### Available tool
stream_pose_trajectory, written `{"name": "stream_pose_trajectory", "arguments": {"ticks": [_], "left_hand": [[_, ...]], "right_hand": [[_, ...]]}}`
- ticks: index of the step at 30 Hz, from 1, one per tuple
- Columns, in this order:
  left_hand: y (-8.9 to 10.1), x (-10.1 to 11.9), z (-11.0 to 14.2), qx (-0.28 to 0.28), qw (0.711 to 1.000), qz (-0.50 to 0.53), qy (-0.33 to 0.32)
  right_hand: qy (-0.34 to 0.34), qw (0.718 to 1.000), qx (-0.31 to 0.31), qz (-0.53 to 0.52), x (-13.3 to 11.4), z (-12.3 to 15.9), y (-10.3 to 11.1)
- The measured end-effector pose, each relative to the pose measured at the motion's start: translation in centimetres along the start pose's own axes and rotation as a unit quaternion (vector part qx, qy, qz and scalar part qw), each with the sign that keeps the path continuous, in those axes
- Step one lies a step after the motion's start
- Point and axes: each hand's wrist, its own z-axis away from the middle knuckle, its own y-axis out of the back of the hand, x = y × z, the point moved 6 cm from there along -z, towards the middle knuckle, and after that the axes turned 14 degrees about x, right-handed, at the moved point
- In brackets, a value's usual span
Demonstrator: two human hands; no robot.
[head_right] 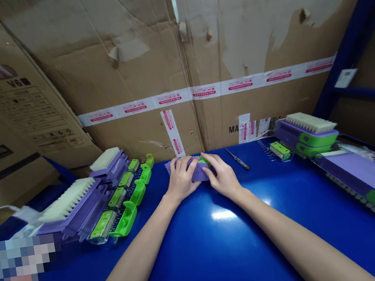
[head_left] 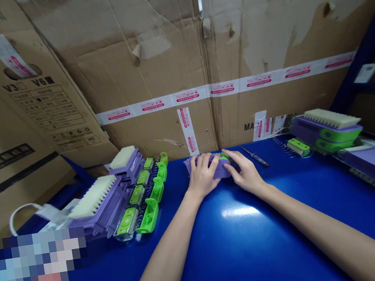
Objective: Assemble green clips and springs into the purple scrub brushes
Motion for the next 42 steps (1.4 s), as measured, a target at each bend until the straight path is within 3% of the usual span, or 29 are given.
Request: {"name": "stream_pose_trajectory", "arguments": {"ticks": [6,13,18,21,25,27,30,36,39,42], "left_hand": [[-0.2,-0.1,0.1,0.013,1.000,-0.001,0.007],[-0.2,-1.2,0.2,0.049,0.996,-0.036,0.071],[-0.4,-1.3,0.2,0.059,0.995,-0.023,0.071],[-0.4,-1.4,0.3,0.057,0.996,-0.021,0.062],[-0.3,-1.9,0.5,0.053,0.995,-0.048,0.073],[-0.2,-2.1,0.5,0.047,0.994,-0.060,0.083],[0.0,-2.3,0.5,0.052,0.992,-0.065,0.097],[0.9,-1.8,0.2,0.080,0.991,-0.077,0.073],[1.4,-1.2,0.1,0.086,0.995,-0.050,0.019],[1.8,-0.7,0.1,0.077,0.996,-0.009,-0.033]], "right_hand": [[0.004,1.000,-0.023,-0.001,-0.1,0.0,-0.3],[-0.161,0.985,0.055,-0.039,2.9,-0.1,0.2],[-0.213,0.974,0.060,-0.055,3.7,0.1,0.1],[-0.197,0.978,0.073,-0.010,3.9,0.0,0.5],[-0.054,0.992,0.074,0.084,2.6,-0.4,1.0],[0.022,0.994,0.050,0.098,1.4,-0.4,0.7],[0.070,0.992,-0.010,0.101,0.1,-0.1,0.0],[0.060,0.987,-0.092,0.118,-0.4,0.3,-1.1],[-0.002,0.982,-0.121,0.143,1.0,0.6,-1.5],[-0.070,0.980,-0.110,0.150,2.6,0.8,-1.4]]}}
